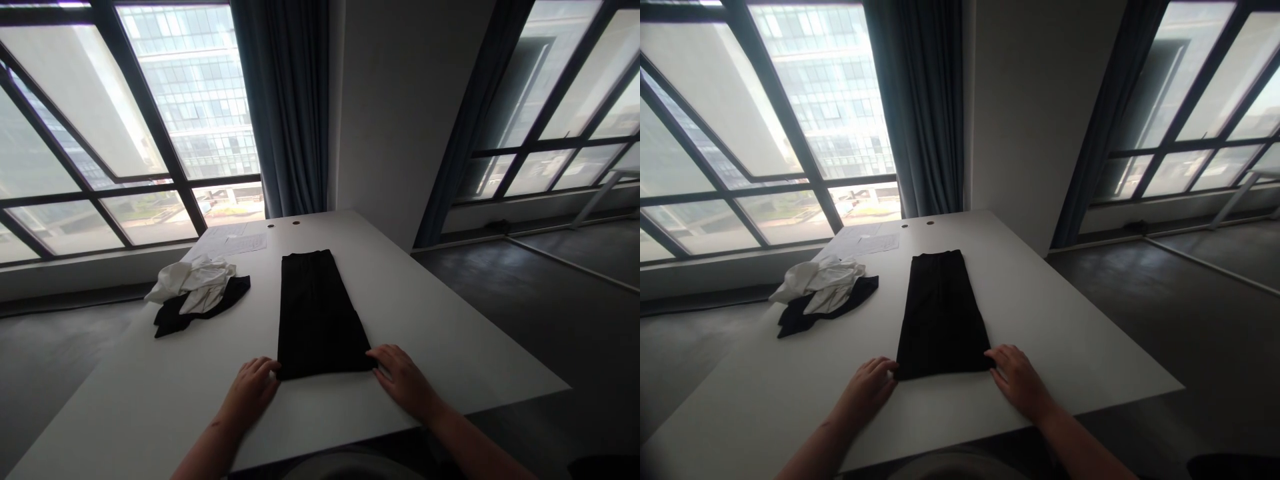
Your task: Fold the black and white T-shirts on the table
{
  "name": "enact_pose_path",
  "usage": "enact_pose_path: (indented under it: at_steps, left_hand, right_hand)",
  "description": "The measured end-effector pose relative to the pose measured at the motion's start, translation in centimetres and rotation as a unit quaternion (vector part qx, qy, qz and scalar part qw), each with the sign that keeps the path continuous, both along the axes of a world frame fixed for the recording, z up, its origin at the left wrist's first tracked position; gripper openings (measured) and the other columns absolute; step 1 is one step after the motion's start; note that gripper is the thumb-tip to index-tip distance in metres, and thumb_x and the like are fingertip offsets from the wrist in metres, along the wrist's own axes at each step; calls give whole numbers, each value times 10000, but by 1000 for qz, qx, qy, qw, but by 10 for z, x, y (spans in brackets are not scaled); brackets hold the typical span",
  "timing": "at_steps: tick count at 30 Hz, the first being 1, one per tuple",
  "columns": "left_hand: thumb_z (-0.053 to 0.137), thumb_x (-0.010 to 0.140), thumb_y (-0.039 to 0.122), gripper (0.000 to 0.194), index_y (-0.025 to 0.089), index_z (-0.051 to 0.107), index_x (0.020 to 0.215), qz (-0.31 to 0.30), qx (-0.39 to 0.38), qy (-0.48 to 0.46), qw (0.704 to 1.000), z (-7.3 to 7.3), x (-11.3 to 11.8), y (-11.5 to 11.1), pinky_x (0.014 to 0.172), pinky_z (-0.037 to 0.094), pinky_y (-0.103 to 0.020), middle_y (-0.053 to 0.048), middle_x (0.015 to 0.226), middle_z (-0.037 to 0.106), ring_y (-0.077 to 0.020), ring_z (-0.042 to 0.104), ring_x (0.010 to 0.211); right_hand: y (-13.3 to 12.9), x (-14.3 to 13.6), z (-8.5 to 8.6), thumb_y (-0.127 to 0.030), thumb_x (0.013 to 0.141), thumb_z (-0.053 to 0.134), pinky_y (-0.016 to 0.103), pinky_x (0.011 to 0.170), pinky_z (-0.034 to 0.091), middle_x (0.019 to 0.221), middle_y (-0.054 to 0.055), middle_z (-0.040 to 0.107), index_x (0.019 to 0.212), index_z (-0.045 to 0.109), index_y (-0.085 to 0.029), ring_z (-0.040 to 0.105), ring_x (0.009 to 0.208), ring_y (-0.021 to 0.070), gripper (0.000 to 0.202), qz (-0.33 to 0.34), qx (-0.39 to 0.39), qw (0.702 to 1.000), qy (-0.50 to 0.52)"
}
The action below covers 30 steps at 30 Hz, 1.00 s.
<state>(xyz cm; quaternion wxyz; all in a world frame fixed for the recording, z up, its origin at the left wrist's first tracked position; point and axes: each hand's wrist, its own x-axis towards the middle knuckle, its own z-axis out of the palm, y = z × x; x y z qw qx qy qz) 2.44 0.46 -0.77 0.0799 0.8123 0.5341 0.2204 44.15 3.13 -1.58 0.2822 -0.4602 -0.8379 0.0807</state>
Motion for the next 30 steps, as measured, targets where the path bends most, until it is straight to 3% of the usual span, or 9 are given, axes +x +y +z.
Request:
enact_pose_path:
  at_steps: [6, 11, 16, 20, 23, 27, 30]
  left_hand:
    - [579, 922, 175, 204, 271, 717, 1036, -24, 48, -11, 999, -7, 3, 2, 880, 557, -362, -47, 1036, 748, -220, 712, 948]
    - [588, 924, 176, 166, 254, 717, 991, -30, 38, -16, 999, -7, 3, 2, 844, 554, -362, -43, 974, 751, -220, 709, 901]
    - [588, 903, 157, 166, 252, 714, 956, -39, -27, -37, 998, -2, 5, -15, 878, 537, -356, -40, 974, 746, -218, 696, 924]
    - [602, 846, 125, 166, 251, 697, 898, -79, -122, -66, 987, 10, 5, -43, 878, 528, -310, -22, 941, 721, -196, 673, 938]
    - [582, 855, 144, 150, 243, 671, 923, -97, -149, -99, 979, 20, 4, -51, 868, 539, -305, -33, 952, 700, -193, 664, 930]
    - [585, 890, 200, 362, 280, 670, 1232, -73, -98, -102, 987, 21, 5, -26, 999, 540, -382, -87, 1249, 655, -242, 655, 1125]
    - [648, 881, 238, 392, 335, 698, 1258, -58, -65, -40, 995, 16, 8, 11, 1078, 507, -450, -75, 1323, 618, -279, 624, 1223]
  right_hand:
    - [3, -2, -5, -104, 942, 571, 414, 903, 555, 1038, 68, 732, 1125, 690, -239, 684, 990, 243, 256, -2, 25, 1000, 14]
    - [1, -1, -4, -144, 981, 531, 413, 855, 564, 984, 74, 734, 1050, 700, -231, 691, 932, 243, 202, 16, 25, 999, 26]
    - [-11, 8, -5, -174, 991, 502, 407, 891, 570, 1015, 91, 739, 1052, 708, -226, 696, 977, 243, 221, 57, -17, 997, 42]
    - [-34, 25, -6, -228, 997, 519, 374, 890, 578, 1025, 95, 723, 1037, 715, -230, 688, 993, 233, 200, 99, -84, 991, 44]
    - [-44, 33, -2, -319, 1005, 548, 378, 926, 573, 1084, 103, 700, 1063, 717, -233, 679, 1033, 237, 199, 106, -143, 983, 40]
    - [-28, 29, 3, -455, 1008, 549, 463, 1074, 508, 1313, 138, 626, 1259, 695, -253, 609, 1242, 288, 353, 73, -171, 982, 30]
    - [2, 16, 5, -481, 990, 570, 534, 1146, 433, 1417, 139, 578, 1267, 709, -277, 535, 1350, 328, 371, 42, -160, 986, -2]
